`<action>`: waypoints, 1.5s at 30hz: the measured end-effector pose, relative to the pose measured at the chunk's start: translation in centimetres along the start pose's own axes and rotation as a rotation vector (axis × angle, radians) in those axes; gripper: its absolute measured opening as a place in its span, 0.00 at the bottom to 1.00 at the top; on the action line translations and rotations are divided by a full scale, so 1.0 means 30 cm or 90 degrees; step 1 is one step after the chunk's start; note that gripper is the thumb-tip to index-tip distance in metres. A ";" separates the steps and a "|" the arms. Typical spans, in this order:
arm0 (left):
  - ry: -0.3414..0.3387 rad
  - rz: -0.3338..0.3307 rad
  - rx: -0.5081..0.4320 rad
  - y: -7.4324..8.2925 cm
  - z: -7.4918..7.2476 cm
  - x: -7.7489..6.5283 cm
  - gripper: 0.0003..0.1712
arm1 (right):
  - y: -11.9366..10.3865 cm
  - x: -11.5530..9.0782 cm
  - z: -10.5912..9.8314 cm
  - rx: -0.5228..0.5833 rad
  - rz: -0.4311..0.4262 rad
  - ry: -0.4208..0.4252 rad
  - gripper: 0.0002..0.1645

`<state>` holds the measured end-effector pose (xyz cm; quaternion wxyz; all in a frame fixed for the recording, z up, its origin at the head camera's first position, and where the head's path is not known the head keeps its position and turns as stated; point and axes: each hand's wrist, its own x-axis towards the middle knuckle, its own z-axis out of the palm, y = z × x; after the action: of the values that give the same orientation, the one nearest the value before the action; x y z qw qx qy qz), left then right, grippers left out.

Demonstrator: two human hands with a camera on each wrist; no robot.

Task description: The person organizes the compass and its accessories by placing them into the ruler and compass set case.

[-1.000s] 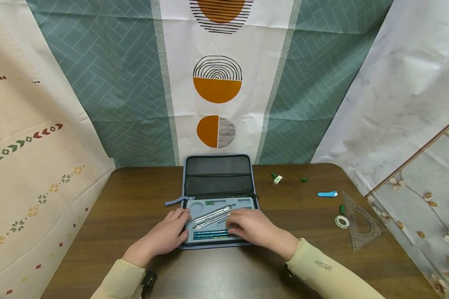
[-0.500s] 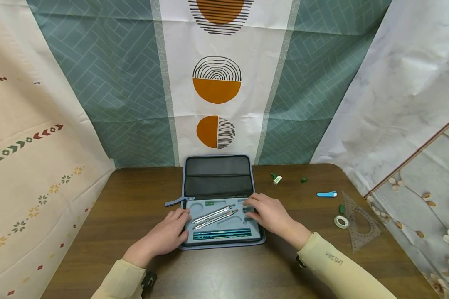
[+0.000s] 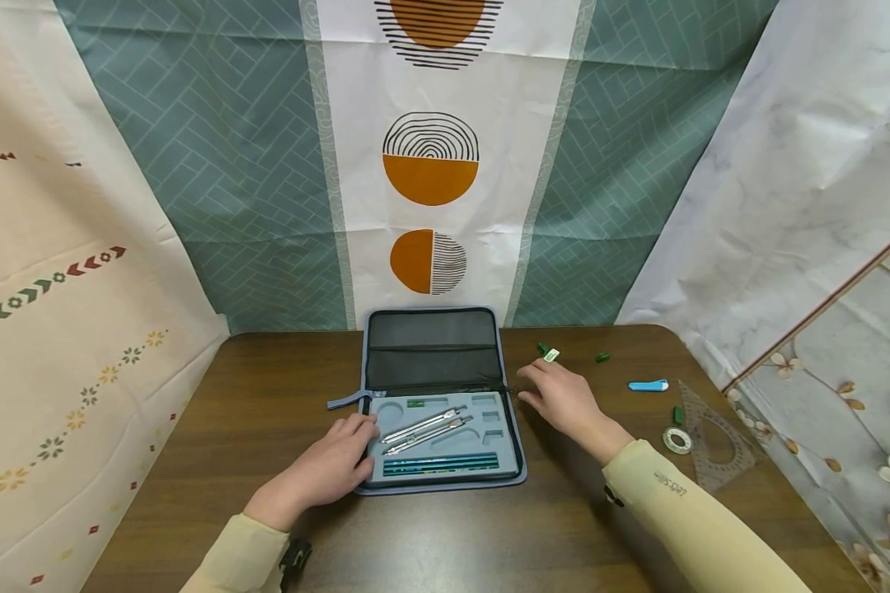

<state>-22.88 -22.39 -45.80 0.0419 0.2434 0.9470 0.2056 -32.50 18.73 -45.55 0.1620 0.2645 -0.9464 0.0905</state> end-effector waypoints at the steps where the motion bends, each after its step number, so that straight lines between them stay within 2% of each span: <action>1: 0.000 0.000 0.001 0.001 0.000 0.000 0.22 | 0.012 0.006 0.000 -0.003 0.007 -0.003 0.21; 10: 0.001 0.006 0.013 -0.001 0.002 0.004 0.21 | 0.082 0.046 0.010 -0.046 0.016 0.002 0.20; 19: 0.029 0.031 0.018 -0.001 0.001 -0.005 0.19 | 0.131 0.097 0.017 -0.081 0.035 0.006 0.22; 27: 0.044 0.048 0.017 -0.016 0.016 -0.001 0.20 | 0.139 0.140 0.020 -0.089 0.058 -0.027 0.24; 34: 0.027 0.020 0.011 -0.027 0.027 0.009 0.21 | 0.162 0.170 0.030 -0.092 0.112 -0.074 0.25; 38: 0.022 0.018 0.003 -0.021 0.023 0.007 0.21 | 0.178 0.180 0.040 -0.085 0.139 -0.094 0.25; 45: 0.005 -0.005 -0.001 0.003 0.003 0.000 0.21 | 0.190 0.202 0.049 -0.090 0.137 -0.094 0.23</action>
<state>-22.82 -22.28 -45.83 0.0388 0.2385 0.9480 0.2070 -40.81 20.31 -45.27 0.0998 0.1552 -0.9826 0.0211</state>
